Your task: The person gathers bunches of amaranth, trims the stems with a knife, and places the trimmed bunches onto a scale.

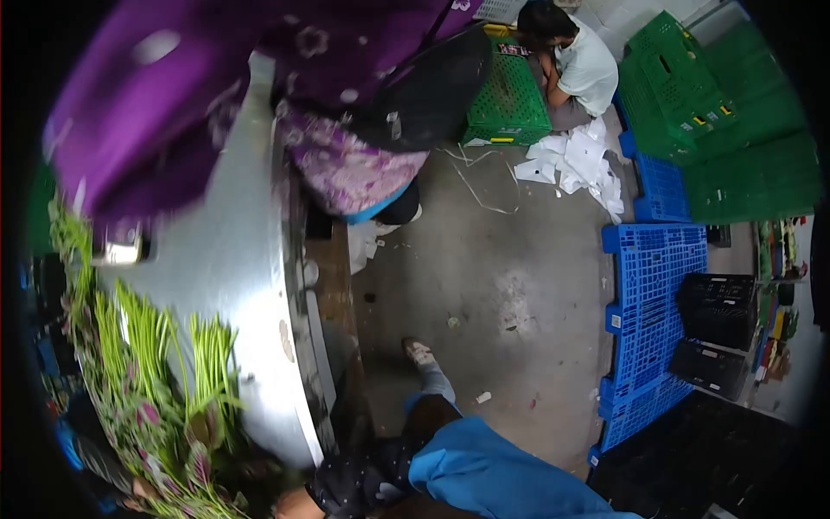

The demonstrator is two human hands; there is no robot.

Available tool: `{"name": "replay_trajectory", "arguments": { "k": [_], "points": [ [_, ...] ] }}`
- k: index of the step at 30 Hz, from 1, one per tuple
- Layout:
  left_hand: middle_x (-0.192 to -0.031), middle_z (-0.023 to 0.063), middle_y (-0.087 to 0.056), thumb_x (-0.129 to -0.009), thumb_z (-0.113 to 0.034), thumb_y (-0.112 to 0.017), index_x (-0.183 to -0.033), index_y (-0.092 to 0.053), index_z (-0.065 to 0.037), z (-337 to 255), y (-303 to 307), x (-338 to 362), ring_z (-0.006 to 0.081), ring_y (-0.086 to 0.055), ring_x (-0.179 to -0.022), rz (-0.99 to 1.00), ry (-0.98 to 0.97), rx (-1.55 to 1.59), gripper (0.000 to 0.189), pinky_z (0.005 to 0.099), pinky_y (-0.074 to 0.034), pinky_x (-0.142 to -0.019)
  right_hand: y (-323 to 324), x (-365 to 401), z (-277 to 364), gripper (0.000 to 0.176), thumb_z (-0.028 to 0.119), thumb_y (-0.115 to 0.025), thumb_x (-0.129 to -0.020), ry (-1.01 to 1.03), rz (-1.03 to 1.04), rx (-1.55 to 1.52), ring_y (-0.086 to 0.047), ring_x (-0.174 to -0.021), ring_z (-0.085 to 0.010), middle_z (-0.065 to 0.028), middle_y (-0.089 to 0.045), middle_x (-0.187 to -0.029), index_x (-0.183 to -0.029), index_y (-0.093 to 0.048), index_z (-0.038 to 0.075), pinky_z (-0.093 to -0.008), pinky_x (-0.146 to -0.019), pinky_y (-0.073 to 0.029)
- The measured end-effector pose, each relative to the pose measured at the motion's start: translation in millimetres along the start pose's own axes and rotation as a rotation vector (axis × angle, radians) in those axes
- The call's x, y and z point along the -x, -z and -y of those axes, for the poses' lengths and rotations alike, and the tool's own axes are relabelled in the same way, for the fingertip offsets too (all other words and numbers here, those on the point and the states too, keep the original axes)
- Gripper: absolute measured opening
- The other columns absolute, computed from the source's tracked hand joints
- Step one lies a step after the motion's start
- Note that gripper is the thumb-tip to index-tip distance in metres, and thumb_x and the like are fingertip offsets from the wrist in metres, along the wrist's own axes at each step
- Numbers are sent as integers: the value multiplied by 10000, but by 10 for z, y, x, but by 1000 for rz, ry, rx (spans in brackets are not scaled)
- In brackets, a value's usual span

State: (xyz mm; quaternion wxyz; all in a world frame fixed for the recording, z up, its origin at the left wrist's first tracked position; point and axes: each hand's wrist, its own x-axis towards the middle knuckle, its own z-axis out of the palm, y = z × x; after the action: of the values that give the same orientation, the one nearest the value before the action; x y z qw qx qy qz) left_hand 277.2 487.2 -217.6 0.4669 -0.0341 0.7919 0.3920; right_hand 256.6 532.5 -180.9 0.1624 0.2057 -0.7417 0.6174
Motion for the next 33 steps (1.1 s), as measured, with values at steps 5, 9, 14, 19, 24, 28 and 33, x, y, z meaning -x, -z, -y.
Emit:
{"name": "replay_trajectory", "arguments": {
  "k": [5,9,14,19,24,28,33],
  "points": [
    [-1105,163,-590,-776,-72,-654,-1199,-501,30,-380,-332,-352,271,-595,-973,20,39,-145,462,407,-497,-845,535,156,-251,560,569,-520,-842,5,-44,-22,-600,-738,-379,-201,-633,-784,-807,-633,22,-439,-626,-473],
    [-1104,164,-591,-774,-69,-654,-1200,-500,29,-544,-460,-455,273,-597,-969,29,41,-222,463,408,-499,-842,718,218,-322,549,559,-531,-836,22,-68,-13,-598,-742,-382,-202,-633,-788,-814,-632,20,-440,-631,-473],
    [-1103,164,-591,-772,-64,-653,-1202,-499,29,-643,-548,-486,276,-599,-965,30,42,-287,466,410,-501,-840,818,227,-316,535,547,-545,-829,40,-87,-10,-596,-749,-386,-203,-632,-792,-823,-629,18,-442,-637,-473],
    [-1101,164,-592,-770,-60,-652,-1203,-498,28,-642,-577,-493,279,-601,-961,21,60,-298,468,413,-504,-837,800,216,-295,523,535,-559,-822,44,-85,-34,-595,-755,-390,-205,-631,-797,-832,-627,16,-443,-643,-473],
    [-1100,164,-592,-768,-55,-651,-1204,-496,28,-642,-522,-470,282,-603,-957,18,80,-285,470,415,-506,-834,767,183,-272,511,522,-573,-815,38,-73,-52,-593,-761,-394,-206,-630,-801,-841,-625,14,-445,-649,-473],
    [-1099,165,-592,-767,-52,-651,-1205,-495,27,-630,-498,-472,284,-605,-953,20,95,-282,472,417,-508,-832,734,178,-270,503,513,-584,-809,30,-67,-62,-592,-766,-397,-207,-630,-805,-848,-623,13,-446,-654,-472],
    [-1098,165,-593,-764,-47,-650,-1206,-494,27,-610,-438,-426,287,-607,-949,31,101,-273,474,419,-510,-829,666,168,-240,493,500,-598,-802,16,-62,-88,-590,-772,-401,-209,-629,-810,-857,-621,11,-448,-659,-472]
  ]
}}
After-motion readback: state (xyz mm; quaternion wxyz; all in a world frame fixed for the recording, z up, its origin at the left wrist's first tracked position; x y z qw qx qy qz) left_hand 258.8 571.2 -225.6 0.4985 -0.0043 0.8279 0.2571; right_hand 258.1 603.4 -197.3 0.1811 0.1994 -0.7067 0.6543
